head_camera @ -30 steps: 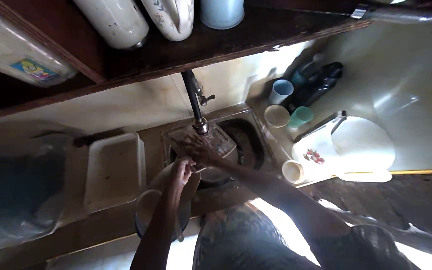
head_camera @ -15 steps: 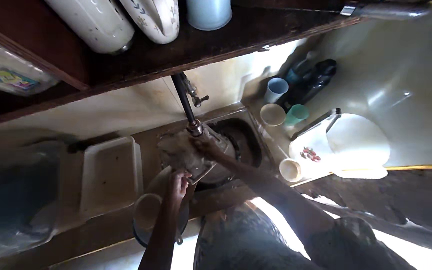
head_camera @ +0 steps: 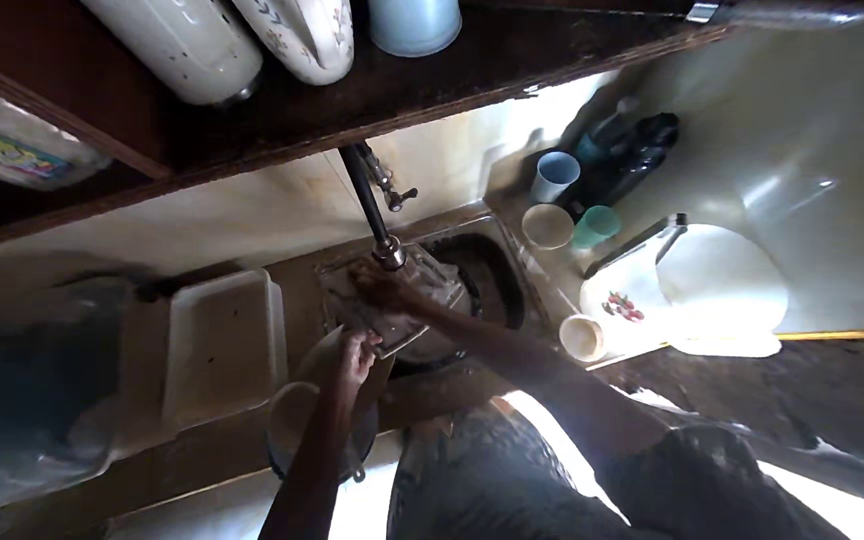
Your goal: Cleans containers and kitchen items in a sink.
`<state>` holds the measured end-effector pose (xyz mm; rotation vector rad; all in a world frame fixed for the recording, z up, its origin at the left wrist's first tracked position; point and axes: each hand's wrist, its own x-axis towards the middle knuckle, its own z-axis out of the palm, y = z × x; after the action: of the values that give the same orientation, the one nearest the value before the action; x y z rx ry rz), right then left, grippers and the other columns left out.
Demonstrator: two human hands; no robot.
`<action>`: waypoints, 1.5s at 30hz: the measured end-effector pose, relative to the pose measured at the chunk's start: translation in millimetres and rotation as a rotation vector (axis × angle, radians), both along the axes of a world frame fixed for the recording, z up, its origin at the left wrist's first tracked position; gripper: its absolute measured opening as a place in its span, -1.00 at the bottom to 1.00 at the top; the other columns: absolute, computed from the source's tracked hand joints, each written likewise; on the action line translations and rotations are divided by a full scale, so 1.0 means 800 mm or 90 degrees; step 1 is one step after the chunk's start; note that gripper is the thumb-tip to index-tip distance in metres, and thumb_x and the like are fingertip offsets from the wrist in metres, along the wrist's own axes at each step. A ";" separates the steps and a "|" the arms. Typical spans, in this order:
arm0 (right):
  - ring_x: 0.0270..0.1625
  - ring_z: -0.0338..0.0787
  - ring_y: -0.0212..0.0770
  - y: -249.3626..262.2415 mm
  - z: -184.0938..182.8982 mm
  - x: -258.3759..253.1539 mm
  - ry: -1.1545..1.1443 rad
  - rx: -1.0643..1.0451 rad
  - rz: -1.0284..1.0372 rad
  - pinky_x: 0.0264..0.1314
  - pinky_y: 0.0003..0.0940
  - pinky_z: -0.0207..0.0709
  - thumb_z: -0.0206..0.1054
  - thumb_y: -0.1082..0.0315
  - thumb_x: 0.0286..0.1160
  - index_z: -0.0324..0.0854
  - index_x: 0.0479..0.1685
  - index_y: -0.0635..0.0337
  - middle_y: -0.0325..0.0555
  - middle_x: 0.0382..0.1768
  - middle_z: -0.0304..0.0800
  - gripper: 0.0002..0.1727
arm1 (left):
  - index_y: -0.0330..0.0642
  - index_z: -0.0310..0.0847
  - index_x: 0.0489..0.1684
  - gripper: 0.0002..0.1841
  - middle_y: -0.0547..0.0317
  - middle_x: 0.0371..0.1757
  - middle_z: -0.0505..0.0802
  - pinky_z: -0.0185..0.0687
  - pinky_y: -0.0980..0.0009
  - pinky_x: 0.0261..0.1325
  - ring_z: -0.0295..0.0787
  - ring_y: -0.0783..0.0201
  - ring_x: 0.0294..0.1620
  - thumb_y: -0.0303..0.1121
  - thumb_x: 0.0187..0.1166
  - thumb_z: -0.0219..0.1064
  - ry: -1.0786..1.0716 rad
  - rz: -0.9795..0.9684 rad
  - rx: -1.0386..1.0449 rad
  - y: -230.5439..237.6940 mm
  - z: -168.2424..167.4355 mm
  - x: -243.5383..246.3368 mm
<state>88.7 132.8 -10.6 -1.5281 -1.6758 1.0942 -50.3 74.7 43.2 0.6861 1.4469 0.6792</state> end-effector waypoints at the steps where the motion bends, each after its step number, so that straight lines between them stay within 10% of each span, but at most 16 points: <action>1: 0.55 0.61 0.14 0.013 -0.003 0.012 0.001 -0.041 -0.075 0.61 0.21 0.40 0.22 0.15 0.75 0.53 0.55 0.20 0.18 0.48 0.65 -0.50 | -0.21 0.41 -0.36 -0.82 0.29 -0.69 0.58 0.29 0.67 -0.77 0.35 0.55 -0.83 -0.67 0.58 0.04 -0.007 -0.003 -0.002 -0.003 0.001 0.004; 6: 0.46 0.67 0.16 0.016 0.011 0.006 0.035 -0.065 -0.169 0.55 0.17 0.48 0.31 0.15 0.68 0.45 0.61 0.25 0.25 0.42 0.67 -0.41 | -0.20 0.42 -0.39 -0.80 0.28 -0.68 0.59 0.35 0.65 -0.74 0.41 0.52 -0.80 -0.66 0.61 0.02 -0.022 -0.001 -0.015 0.003 0.004 0.011; 10: 0.83 0.27 0.00 -0.076 0.025 0.008 0.047 0.099 0.121 0.91 -0.06 -0.03 0.01 0.32 0.84 0.53 0.61 0.23 0.03 0.71 0.45 -0.53 | -0.19 0.45 -0.30 -0.80 0.23 -0.57 0.69 0.62 0.53 -0.56 0.61 0.43 -0.65 -0.62 0.60 -0.06 -0.109 0.040 0.008 0.021 -0.012 -0.004; 17: 0.78 0.30 0.28 -0.031 -0.048 0.069 -0.104 -0.102 -0.111 0.82 0.18 0.09 -0.04 0.18 0.89 0.41 0.69 0.26 0.30 0.71 0.36 -0.46 | -0.11 0.38 -0.45 -0.73 0.30 -0.67 0.60 0.48 0.58 -0.67 0.46 0.48 -0.77 -0.64 0.61 -0.08 -0.105 0.048 -0.018 -0.019 -0.022 0.012; 20: 0.50 0.63 0.23 -0.014 -0.007 0.016 -0.093 -0.009 -0.083 0.60 0.23 0.38 0.09 0.17 0.81 0.70 0.37 0.22 0.23 0.38 0.72 -0.57 | -0.10 0.40 -0.45 -0.72 0.32 -0.66 0.61 0.45 0.61 -0.67 0.47 0.51 -0.75 -0.63 0.63 -0.07 -0.103 0.003 -0.025 -0.016 -0.017 0.027; 23: 0.78 0.34 0.14 -0.026 0.022 0.016 0.000 0.052 0.061 0.84 0.13 0.04 0.06 0.27 0.84 0.48 0.67 0.13 0.11 0.73 0.40 -0.51 | -0.12 0.39 -0.47 -0.73 0.30 -0.69 0.58 0.36 0.65 -0.73 0.37 0.52 -0.82 -0.64 0.62 -0.05 -0.078 -0.041 -0.042 0.001 -0.007 0.028; 26: 0.47 0.67 0.20 0.003 0.034 0.044 -0.054 -0.107 -0.065 0.55 0.23 0.44 0.32 0.15 0.68 0.53 0.53 0.25 0.25 0.42 0.68 -0.46 | -0.15 0.42 -0.48 -0.74 0.28 -0.69 0.61 0.33 0.65 -0.75 0.38 0.51 -0.82 -0.66 0.60 0.00 -0.067 -0.056 -0.048 -0.010 -0.006 0.029; 28: 0.57 0.56 0.29 0.023 0.024 0.049 -0.058 -0.138 -0.137 0.63 0.30 0.33 0.45 0.19 0.55 0.47 0.60 0.27 0.31 0.51 0.58 -0.35 | -0.14 0.42 -0.52 -0.70 0.29 -0.71 0.62 0.33 0.64 -0.75 0.38 0.52 -0.82 -0.65 0.64 -0.02 -0.076 -0.042 -0.039 -0.016 -0.003 0.032; 31: 0.43 0.69 0.17 -0.010 0.015 0.012 -0.011 -0.058 -0.078 0.54 0.16 0.48 0.27 0.22 0.72 0.61 0.43 0.29 0.24 0.37 0.71 -0.56 | -0.12 0.40 -0.49 -0.70 0.30 -0.71 0.58 0.37 0.64 -0.74 0.39 0.51 -0.82 -0.58 0.71 -0.06 -0.084 -0.015 -0.052 -0.012 -0.013 0.030; 35: 0.78 0.36 -0.05 -0.069 0.010 0.020 0.063 0.023 0.140 0.86 -0.13 0.11 0.14 0.39 0.76 0.51 0.62 0.26 0.06 0.70 0.44 -0.53 | -0.17 0.43 -0.33 -0.80 0.25 -0.62 0.64 0.49 0.60 -0.68 0.51 0.48 -0.75 -0.64 0.58 -0.03 -0.103 -0.004 -0.024 -0.003 -0.027 0.011; 39: 0.64 0.52 0.22 -0.028 -0.070 0.090 -0.016 -0.111 -0.113 0.71 0.16 0.33 0.03 0.25 0.87 0.37 0.71 0.20 0.27 0.61 0.50 -0.49 | -0.16 0.38 -0.45 -0.77 0.28 -0.71 0.57 0.39 0.64 -0.76 0.41 0.51 -0.83 -0.71 0.51 0.02 -0.069 0.000 -0.043 -0.021 -0.014 0.014; 43: 0.44 0.67 0.27 -0.025 0.007 0.032 -0.082 -0.057 -0.102 0.51 0.28 0.45 0.21 0.26 0.75 0.67 0.40 0.23 0.27 0.37 0.71 -0.61 | -0.14 0.40 -0.48 -0.74 0.30 -0.71 0.57 0.37 0.63 -0.74 0.40 0.51 -0.81 -0.67 0.57 -0.01 -0.071 0.007 -0.041 -0.026 -0.027 0.032; 45: 0.65 0.50 0.06 -0.059 0.034 0.000 -0.022 0.003 0.050 0.77 0.05 0.22 0.15 0.27 0.79 0.62 0.50 0.21 0.08 0.54 0.62 -0.58 | -0.17 0.45 -0.24 -0.77 0.28 -0.58 0.62 0.52 0.57 -0.59 0.52 0.48 -0.67 -0.51 0.77 -0.12 -0.121 0.025 0.006 -0.025 -0.050 0.027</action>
<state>88.5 85.7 16.9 -1.4968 -1.7741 1.1094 -28.3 54.5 3.4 0.5858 1.2860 0.7615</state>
